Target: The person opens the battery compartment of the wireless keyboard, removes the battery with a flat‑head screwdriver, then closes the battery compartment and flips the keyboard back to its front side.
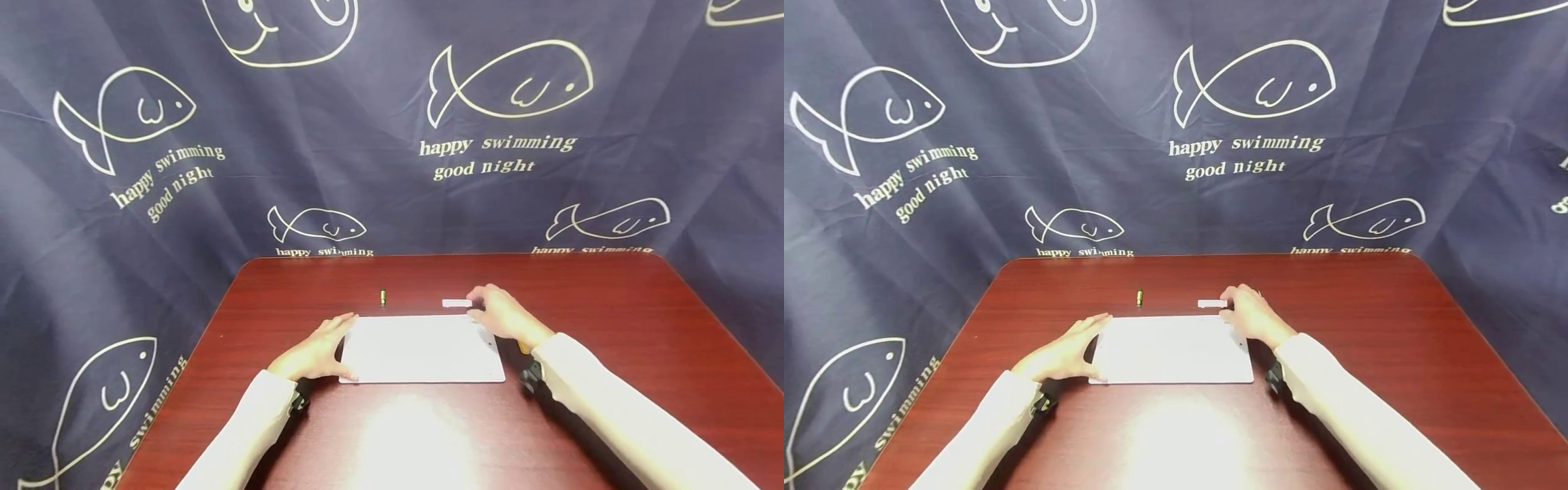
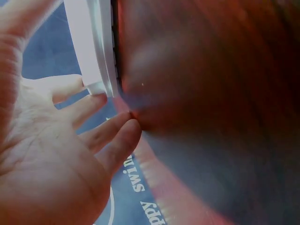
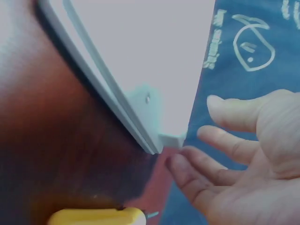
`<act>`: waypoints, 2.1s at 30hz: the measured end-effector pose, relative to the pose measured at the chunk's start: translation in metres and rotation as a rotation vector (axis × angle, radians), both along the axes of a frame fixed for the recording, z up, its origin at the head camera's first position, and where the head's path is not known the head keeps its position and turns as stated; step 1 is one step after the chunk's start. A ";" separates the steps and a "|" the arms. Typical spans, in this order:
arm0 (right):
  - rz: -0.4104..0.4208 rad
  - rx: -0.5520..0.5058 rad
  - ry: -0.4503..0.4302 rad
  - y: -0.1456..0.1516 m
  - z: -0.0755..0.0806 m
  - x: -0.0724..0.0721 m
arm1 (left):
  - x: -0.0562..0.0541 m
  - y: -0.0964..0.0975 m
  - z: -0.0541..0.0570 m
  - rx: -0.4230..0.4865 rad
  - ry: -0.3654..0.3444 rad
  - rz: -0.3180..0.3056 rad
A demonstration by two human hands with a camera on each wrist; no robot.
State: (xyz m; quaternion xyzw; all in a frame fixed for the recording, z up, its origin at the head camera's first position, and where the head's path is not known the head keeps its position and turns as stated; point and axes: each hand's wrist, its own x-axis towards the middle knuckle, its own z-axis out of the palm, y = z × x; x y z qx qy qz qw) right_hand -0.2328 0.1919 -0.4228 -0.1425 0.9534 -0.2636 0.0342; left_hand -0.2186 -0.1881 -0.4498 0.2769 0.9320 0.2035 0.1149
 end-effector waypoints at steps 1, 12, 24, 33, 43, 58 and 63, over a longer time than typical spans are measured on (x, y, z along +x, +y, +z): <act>-0.002 -0.010 -0.005 -0.001 -0.001 -0.007 | 0.000 0.000 0.000 0.002 -0.003 0.000; 0.014 0.023 -0.038 -0.007 -0.013 -0.048 | 0.000 0.002 -0.002 0.005 -0.025 0.029; -0.028 -0.035 -0.058 -0.005 -0.017 -0.052 | 0.000 0.005 0.000 0.018 -0.024 0.047; 0.162 -0.055 0.003 0.012 0.002 -0.041 | 0.000 0.003 -0.002 0.012 -0.007 0.048; 0.230 -0.022 -0.039 0.021 0.000 -0.029 | 0.001 0.005 0.001 0.016 -0.012 0.050; 0.210 -0.031 0.020 0.018 -0.001 -0.017 | 0.000 0.006 0.000 0.002 -0.008 0.054; 0.199 0.064 0.065 0.009 0.005 0.006 | 0.000 0.006 -0.002 0.000 -0.011 0.067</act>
